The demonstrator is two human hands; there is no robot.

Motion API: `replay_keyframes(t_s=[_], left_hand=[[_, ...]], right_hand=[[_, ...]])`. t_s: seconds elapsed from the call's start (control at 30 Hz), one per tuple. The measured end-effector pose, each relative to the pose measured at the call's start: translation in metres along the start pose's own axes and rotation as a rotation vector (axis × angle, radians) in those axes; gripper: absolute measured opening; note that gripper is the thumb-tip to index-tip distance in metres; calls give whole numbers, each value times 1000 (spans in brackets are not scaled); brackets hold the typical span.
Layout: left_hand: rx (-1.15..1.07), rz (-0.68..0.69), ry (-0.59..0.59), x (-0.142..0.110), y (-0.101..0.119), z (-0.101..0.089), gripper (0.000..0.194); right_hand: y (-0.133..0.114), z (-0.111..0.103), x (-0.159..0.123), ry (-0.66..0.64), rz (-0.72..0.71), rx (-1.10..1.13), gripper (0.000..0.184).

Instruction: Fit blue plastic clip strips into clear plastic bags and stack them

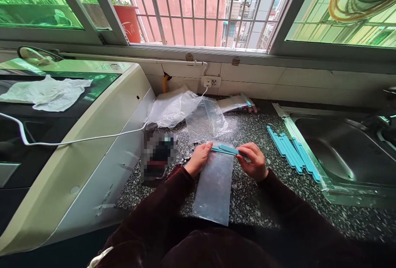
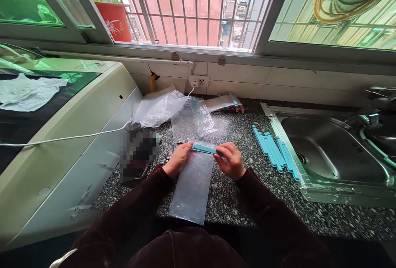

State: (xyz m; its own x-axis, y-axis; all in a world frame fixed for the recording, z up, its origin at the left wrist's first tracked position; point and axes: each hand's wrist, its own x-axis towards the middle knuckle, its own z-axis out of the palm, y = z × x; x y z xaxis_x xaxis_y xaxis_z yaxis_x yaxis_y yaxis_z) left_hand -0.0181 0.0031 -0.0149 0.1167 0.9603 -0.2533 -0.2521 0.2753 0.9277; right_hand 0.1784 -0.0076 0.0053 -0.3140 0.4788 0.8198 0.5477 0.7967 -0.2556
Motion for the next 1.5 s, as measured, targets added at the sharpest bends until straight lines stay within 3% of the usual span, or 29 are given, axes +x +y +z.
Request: replay_keyframes(t_s=[0.97,1.5], left_hand=[[-37,-12,86,-3,16,-4,44],[-124,12,123,1,20,-11,48]], right_hand=[[11,-19,5,141,-5,-73,13],[21,-22,-3,208,106,-95,10]])
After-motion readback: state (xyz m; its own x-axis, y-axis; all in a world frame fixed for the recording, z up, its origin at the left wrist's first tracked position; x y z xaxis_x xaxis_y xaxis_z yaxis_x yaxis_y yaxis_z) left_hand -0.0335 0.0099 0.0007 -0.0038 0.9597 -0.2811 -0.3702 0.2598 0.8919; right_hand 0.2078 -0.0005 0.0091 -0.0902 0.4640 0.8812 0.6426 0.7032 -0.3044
